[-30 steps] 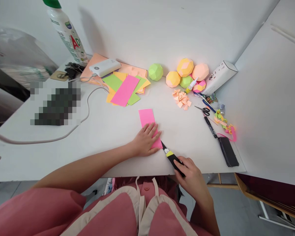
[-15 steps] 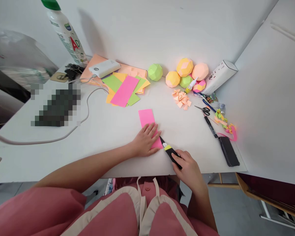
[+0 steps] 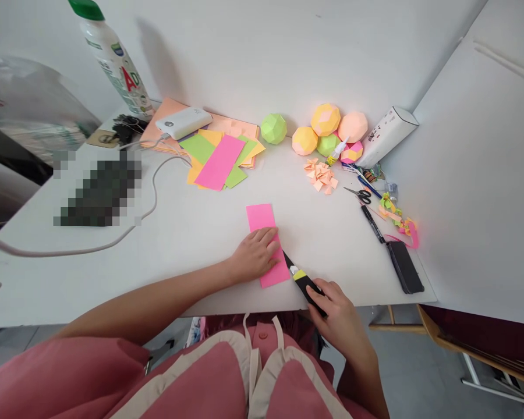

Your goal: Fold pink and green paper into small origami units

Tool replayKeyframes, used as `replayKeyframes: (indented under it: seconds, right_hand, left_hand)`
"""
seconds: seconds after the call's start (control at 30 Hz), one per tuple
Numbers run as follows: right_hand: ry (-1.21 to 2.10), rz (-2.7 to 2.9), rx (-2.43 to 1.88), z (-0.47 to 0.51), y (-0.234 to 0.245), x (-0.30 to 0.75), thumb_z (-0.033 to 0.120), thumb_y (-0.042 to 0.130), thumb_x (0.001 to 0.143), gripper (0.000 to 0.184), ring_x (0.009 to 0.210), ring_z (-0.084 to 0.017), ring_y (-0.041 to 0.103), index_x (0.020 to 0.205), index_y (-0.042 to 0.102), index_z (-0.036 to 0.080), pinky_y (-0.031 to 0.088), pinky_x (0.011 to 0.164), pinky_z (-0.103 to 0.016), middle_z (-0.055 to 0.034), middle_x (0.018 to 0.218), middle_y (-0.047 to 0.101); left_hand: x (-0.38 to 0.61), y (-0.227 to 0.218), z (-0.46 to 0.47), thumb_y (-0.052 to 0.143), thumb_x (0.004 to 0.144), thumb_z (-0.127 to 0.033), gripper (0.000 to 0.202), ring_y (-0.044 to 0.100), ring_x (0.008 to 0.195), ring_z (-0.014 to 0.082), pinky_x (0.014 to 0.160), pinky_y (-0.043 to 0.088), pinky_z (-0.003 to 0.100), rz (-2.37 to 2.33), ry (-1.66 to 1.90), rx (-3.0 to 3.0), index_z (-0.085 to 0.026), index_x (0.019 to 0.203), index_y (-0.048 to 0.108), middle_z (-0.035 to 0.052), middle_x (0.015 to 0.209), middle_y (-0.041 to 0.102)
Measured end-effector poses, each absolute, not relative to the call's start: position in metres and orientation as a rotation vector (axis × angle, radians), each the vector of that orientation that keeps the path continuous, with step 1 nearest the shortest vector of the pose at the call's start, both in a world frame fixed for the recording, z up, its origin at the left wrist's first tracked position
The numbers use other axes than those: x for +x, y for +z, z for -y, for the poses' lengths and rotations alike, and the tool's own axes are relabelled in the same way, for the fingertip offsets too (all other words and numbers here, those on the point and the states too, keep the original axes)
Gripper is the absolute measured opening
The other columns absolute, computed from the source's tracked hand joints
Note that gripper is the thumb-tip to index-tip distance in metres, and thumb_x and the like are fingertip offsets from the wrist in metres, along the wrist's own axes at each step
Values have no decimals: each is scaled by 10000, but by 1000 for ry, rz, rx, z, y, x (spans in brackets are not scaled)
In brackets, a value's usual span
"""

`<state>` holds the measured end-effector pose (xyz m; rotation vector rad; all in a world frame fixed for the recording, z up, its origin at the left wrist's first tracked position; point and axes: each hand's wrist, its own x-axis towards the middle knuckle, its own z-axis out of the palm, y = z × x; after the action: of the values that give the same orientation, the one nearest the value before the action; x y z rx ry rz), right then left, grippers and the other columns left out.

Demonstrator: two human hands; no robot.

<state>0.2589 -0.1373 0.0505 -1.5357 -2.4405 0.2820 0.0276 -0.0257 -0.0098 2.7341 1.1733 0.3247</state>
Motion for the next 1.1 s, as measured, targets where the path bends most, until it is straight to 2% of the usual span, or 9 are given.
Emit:
replayKeyframes:
  seconds: [0.07, 0.13, 0.23, 0.4, 0.67, 0.8, 0.93, 1.1]
  right_hand:
    - [274, 2449, -1544, 138, 51, 259, 129, 491, 868, 313, 994, -230, 591, 1136, 636, 200, 583, 788, -391, -112, 1144, 619]
    - [267, 2459, -1547, 137, 52, 259, 127, 492, 866, 305, 998, -231, 590, 1124, 639, 196, 583, 791, -391, -112, 1143, 619]
    - [254, 2471, -1551, 134, 51, 258, 125, 493, 863, 300, 988, -232, 591, 1116, 643, 186, 586, 783, -391, -114, 1138, 622]
    - [228, 2486, -1565, 126, 49, 255, 112, 504, 847, 300, 989, -241, 583, 1104, 656, 151, 579, 804, -398, -122, 1138, 624]
    - [192, 2488, -1588, 124, 48, 254, 119, 499, 851, 308, 980, -238, 577, 1112, 656, 160, 573, 801, -383, -113, 1136, 630]
    - [188, 2494, -1606, 122, 47, 251, 121, 499, 849, 316, 966, -235, 573, 1122, 654, 162, 577, 769, -375, -109, 1142, 629]
    - [150, 2495, -1612, 122, 47, 251, 128, 498, 852, 310, 966, -239, 574, 1112, 662, 167, 576, 761, -375, -108, 1139, 634]
    - [157, 2492, -1622, 117, 45, 249, 129, 505, 849, 315, 975, -237, 569, 1123, 658, 167, 571, 786, -374, -100, 1144, 633]
  left_hand:
    - [26, -10, 19, 479, 892, -468, 422, 387, 1316, 369, 1051, 358, 492, -1220, 354, 2717, -104, 1052, 622, 218, 1407, 438]
    - [24, -13, 13, 515, 847, -553, 490, 313, 1360, 392, 1095, 294, 531, -1229, 389, 2721, -107, 1028, 610, 229, 1437, 393]
    - [22, -18, 8, 487, 834, -620, 559, 242, 1396, 387, 1144, 202, 536, -1224, 392, 2728, -98, 1005, 590, 250, 1473, 325]
    - [22, -23, 7, 466, 842, -623, 590, 204, 1409, 382, 1164, 154, 524, -1218, 398, 2714, -74, 1031, 573, 275, 1487, 276]
    - [23, -25, 7, 448, 843, -635, 575, 187, 1420, 359, 1158, 163, 528, -1224, 422, 2715, -108, 1037, 573, 227, 1502, 284]
    - [23, -25, 8, 445, 841, -642, 640, 191, 1420, 355, 1157, 162, 519, -1243, 412, 2720, -84, 1129, 567, 225, 1503, 282]
    - [24, -21, 8, 385, 868, -633, 791, 180, 1419, 365, 1155, 132, 514, -1253, 278, 2770, -11, 1356, 412, 249, 1498, 268]
    - [24, -17, 8, 324, 885, -631, 831, 149, 1424, 373, 1154, 99, 501, -1268, 156, 2824, 14, 1408, 342, 255, 1508, 233]
